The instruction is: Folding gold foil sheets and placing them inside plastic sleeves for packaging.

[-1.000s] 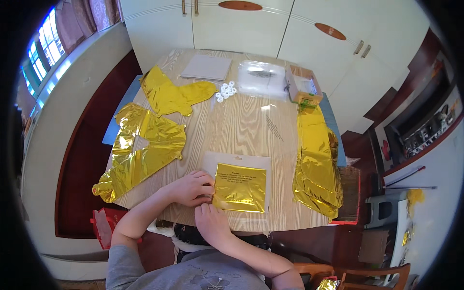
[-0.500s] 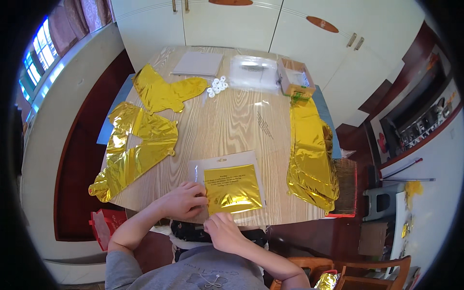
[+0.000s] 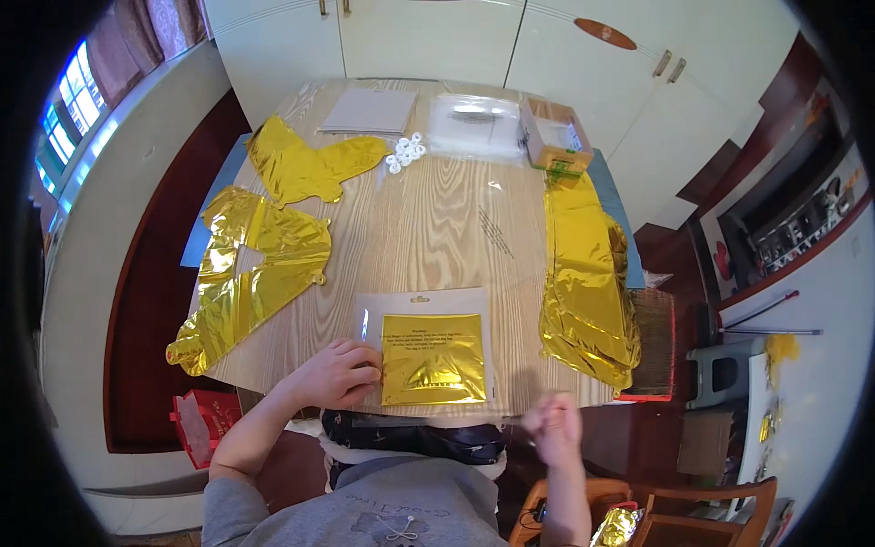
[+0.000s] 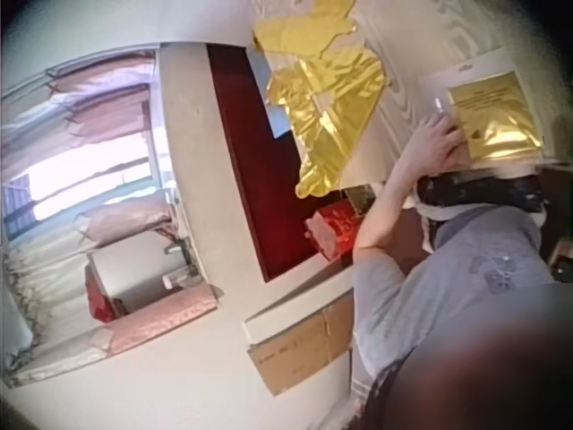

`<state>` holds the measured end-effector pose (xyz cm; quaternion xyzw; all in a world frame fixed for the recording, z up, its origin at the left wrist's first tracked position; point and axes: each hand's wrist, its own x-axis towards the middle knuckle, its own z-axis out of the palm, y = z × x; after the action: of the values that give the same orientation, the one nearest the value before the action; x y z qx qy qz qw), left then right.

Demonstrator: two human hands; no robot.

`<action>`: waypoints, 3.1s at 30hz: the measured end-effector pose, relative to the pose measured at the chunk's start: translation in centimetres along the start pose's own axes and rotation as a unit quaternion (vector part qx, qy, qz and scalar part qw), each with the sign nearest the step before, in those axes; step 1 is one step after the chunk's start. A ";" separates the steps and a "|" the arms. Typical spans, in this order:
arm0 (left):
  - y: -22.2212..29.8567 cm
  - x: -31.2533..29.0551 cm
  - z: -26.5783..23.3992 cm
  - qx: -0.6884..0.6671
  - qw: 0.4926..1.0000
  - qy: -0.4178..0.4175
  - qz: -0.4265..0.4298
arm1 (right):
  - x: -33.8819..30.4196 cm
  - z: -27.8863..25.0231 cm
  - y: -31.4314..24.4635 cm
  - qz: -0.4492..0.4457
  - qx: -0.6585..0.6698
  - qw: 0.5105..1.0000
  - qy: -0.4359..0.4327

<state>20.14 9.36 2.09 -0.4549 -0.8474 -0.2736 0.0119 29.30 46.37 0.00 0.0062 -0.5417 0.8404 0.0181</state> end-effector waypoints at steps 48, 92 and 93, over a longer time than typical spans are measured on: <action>5.7 -2.8 5.3 0.097 0.931 0.274 -0.221 | 1.7 4.9 2.9 -0.321 -0.650 0.688 -0.018; 1.8 -0.4 1.6 -0.099 0.885 0.243 -0.384 | 5.1 4.4 -0.8 0.074 -0.438 0.892 -0.083; 1.0 0.4 1.3 -0.186 0.859 0.246 -0.408 | 5.8 3.5 0.5 0.050 -0.418 0.904 -0.082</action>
<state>21.00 10.71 1.55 0.0199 -0.8597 -0.5099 0.0225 23.43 43.13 1.13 0.0398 -0.8421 0.5336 -0.0672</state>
